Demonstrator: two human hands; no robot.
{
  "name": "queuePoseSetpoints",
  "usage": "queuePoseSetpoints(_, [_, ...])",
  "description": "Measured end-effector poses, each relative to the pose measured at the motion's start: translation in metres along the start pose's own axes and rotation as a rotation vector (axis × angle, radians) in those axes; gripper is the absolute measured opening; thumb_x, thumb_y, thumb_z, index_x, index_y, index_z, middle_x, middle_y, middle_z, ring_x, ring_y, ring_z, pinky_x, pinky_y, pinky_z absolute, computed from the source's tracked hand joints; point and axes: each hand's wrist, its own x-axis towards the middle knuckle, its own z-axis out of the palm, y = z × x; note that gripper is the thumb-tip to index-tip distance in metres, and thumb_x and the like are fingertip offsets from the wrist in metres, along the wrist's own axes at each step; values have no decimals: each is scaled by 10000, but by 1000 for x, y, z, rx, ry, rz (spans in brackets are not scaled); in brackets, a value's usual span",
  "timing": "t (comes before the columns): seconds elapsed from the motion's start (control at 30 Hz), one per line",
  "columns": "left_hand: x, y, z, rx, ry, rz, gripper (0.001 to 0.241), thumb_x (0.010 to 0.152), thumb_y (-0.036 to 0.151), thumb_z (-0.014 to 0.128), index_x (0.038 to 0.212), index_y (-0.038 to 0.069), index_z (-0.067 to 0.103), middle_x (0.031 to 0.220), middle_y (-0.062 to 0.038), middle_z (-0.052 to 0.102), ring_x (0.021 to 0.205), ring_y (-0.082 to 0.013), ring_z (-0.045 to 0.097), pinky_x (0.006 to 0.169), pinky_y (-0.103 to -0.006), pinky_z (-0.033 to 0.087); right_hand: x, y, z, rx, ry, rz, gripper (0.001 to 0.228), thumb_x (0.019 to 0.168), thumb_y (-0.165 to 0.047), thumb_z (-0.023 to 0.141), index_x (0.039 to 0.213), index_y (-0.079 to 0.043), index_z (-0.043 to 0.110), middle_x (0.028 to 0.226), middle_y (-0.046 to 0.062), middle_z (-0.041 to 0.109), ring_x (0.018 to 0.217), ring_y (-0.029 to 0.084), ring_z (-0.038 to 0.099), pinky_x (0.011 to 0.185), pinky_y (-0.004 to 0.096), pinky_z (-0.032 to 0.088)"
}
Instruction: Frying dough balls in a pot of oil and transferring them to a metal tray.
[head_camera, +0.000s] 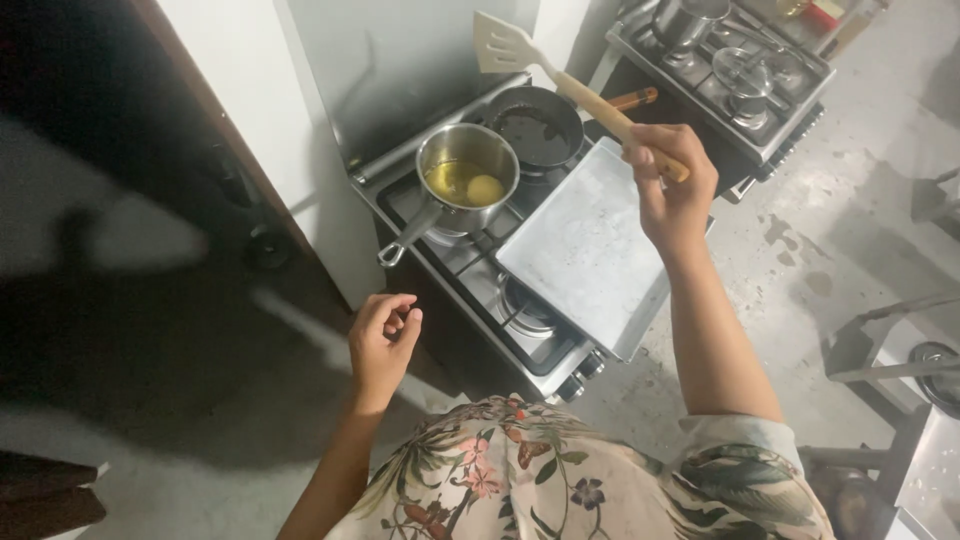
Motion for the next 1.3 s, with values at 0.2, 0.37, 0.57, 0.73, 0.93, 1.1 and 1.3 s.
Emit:
queuePoseSetpoints(0.2, [10,-11,-12,-9,-11,-17,180,908,77,755,1084,66,716,962,-15,663,730,-100,579,659,-254,492,2,-9,3,-7,52,18,187,1160,-132,645,1225,43,645,1114,123,671,1014,198,740,879,295,583])
queuePoseSetpoints(0.37, [14,-13,-12,-16,-34,-12,171,912,71,754,1079,69,718,966,-13,657,730,-100,573,658,-251,494,-7,-7,3,50,96,71,197,1160,-141,639,1235,41,637,1156,128,666,1010,187,734,887,291,594])
queuePoseSetpoints(0.57, [16,-23,-5,-43,-60,-9,177,906,59,755,1080,69,720,964,-13,654,728,-99,563,659,-252,488,-13,-1,17,-169,-81,-25,108,1079,-62,666,1170,-5,661,1143,134,700,1009,239,722,883,345,580])
queuePoseSetpoints(0.73, [20,-24,0,-74,-82,-10,180,912,57,749,1089,72,716,972,-15,643,736,-97,564,654,-248,492,-2,-21,31,-154,-334,62,163,986,-59,722,1141,-27,687,1118,133,695,965,272,717,838,364,572])
queuePoseSetpoints(0.93, [20,-31,1,-61,-86,9,194,910,53,750,1099,70,713,996,-17,648,733,-100,563,659,-250,495,15,-36,47,-145,-588,97,161,968,-96,722,1120,-42,719,1047,120,698,890,277,720,787,375,572])
queuePoseSetpoints(1.1, [21,-30,0,-106,-37,-11,184,912,47,747,1091,69,715,992,-25,649,748,-98,567,662,-245,500,9,-27,60,-103,-713,-28,147,975,-110,714,1100,-33,726,1035,116,701,891,284,720,798,381,588])
queuePoseSetpoints(1.3, [34,-33,-3,227,138,172,298,888,76,770,1175,85,688,1172,-93,598,1103,-288,610,969,-421,499,-10,-29,68,-138,-769,32,191,958,-149,714,1109,-33,733,1041,114,703,842,270,725,761,367,604])
